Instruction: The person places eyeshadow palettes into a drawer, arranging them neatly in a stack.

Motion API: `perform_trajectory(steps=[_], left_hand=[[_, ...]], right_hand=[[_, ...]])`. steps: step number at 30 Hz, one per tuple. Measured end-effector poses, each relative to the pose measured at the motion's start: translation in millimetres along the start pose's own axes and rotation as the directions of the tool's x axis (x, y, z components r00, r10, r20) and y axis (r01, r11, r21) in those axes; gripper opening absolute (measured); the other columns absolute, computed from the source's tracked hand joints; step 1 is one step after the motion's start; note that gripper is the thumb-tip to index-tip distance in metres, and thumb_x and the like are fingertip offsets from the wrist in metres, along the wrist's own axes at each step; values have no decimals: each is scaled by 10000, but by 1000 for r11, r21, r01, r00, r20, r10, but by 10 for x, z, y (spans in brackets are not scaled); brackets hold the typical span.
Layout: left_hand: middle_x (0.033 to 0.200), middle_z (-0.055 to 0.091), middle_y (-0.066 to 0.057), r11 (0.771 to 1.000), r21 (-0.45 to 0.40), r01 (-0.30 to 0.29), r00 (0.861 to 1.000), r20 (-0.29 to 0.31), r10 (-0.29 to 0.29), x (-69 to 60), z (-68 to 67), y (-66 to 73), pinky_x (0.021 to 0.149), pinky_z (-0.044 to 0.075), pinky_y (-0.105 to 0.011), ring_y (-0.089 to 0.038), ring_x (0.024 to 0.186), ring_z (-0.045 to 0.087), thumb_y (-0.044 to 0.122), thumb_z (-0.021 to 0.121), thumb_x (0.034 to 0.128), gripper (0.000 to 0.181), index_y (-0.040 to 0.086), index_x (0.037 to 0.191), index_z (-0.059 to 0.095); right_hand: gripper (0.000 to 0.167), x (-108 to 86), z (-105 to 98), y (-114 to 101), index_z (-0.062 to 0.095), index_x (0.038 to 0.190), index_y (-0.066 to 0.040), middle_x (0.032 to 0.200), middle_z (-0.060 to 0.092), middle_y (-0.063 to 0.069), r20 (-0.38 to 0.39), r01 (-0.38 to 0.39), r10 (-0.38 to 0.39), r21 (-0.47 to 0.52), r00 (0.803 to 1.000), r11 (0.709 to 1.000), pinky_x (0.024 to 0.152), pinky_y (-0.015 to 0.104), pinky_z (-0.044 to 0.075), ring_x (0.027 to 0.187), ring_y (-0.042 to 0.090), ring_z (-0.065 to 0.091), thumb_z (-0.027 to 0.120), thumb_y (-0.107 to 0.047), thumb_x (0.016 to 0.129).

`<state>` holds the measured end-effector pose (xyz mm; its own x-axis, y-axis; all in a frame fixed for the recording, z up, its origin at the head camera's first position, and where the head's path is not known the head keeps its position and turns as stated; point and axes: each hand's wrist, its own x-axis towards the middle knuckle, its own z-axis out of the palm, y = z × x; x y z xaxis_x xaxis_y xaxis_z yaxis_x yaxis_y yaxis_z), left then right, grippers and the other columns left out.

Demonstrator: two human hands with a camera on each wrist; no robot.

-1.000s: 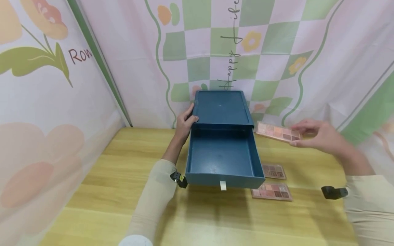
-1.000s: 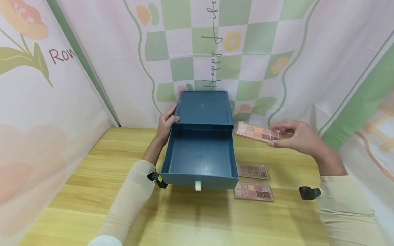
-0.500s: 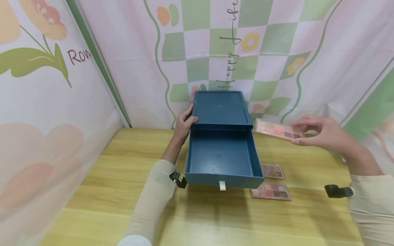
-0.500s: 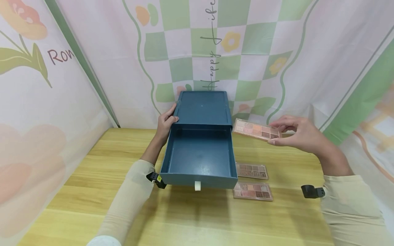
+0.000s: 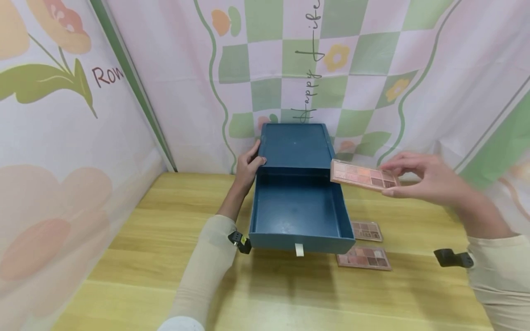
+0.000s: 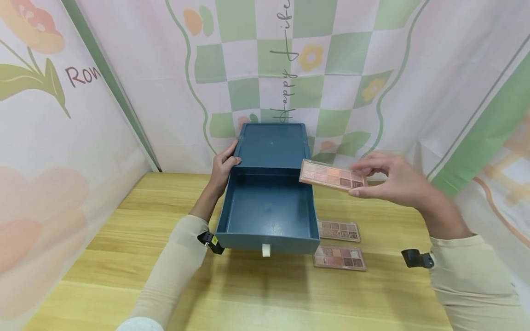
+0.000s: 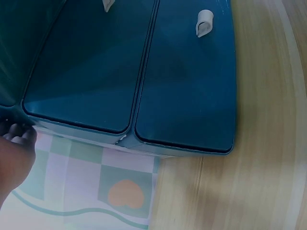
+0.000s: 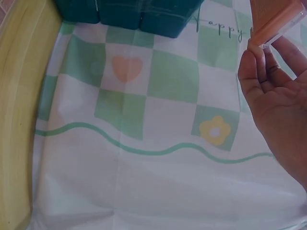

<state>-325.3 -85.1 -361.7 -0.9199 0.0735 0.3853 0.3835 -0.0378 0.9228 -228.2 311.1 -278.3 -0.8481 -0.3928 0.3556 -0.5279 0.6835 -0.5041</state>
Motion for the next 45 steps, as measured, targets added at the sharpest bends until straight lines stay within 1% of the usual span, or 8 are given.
perform_trajectory(steps=[3,7,11,18,25,30,38,45], left_hand=[[1666,322,-134,1000,6,1,1000,3,-1,-5,-2,-13,1234,323,-446,-260,1507,373,101,503,879,712,12,1566,337],[1666,312,-154,1000,2,-2,1000,-1,2,-2,-3,-15,1242,314,-448,-251,1530,342,92,500,879,707,7,1562,341],[1665,300,-185,1000,-4,-8,1000,-3,8,6,-1,-11,1252,296,-462,-268,1544,321,95,503,875,711,-9,1560,339],[1672,288,-178,1000,-6,2,1000,4,-2,-4,6,11,1240,311,-464,-272,1541,323,99,499,878,714,-6,1564,331],[1669,304,-158,1000,5,8,1000,-1,-8,-9,5,17,1251,299,-459,-252,1552,305,105,509,875,717,9,1565,337],[1664,304,-177,1000,7,3,1000,-11,-3,-10,13,10,1264,274,-458,-268,1557,295,120,525,862,735,-2,1562,340],[1666,308,-151,1000,14,21,1000,-19,-20,-5,23,6,1273,259,-445,-275,1561,285,138,528,854,745,16,1566,345],[1659,310,-181,1000,9,2,1000,-19,-1,-7,20,-7,1268,268,-455,-280,1560,283,139,525,851,747,-4,1561,342]], right_hand=[[479,27,64,-51,755,1136,-127,954,625,-149,-16,52,-52,-29,999,998,772,80,384,895,0,503,890,-38,685],[472,71,140,-148,772,1105,-192,924,624,-149,-25,79,-81,-80,996,994,774,135,366,890,11,503,911,-103,663],[475,115,197,-231,777,1092,-216,921,635,-142,-25,122,-124,-80,992,989,791,123,374,879,8,511,922,-113,651],[496,212,280,-346,776,1114,-177,971,644,-117,-2,215,-216,-73,976,974,800,115,399,884,3,520,929,-112,647],[506,302,408,-455,779,1120,-104,973,639,-84,15,309,-309,11,951,951,756,149,429,853,29,519,928,-62,638],[485,350,516,-530,783,1110,-97,966,668,-63,27,326,-328,60,944,943,777,163,440,844,50,536,929,-83,648],[431,412,670,-621,788,1102,-125,977,690,-73,88,322,-322,11,943,947,760,221,490,849,18,557,920,-208,700],[410,462,768,-707,774,1125,-102,974,673,-64,170,302,-301,21,938,953,753,285,530,854,26,561,891,-219,750]])
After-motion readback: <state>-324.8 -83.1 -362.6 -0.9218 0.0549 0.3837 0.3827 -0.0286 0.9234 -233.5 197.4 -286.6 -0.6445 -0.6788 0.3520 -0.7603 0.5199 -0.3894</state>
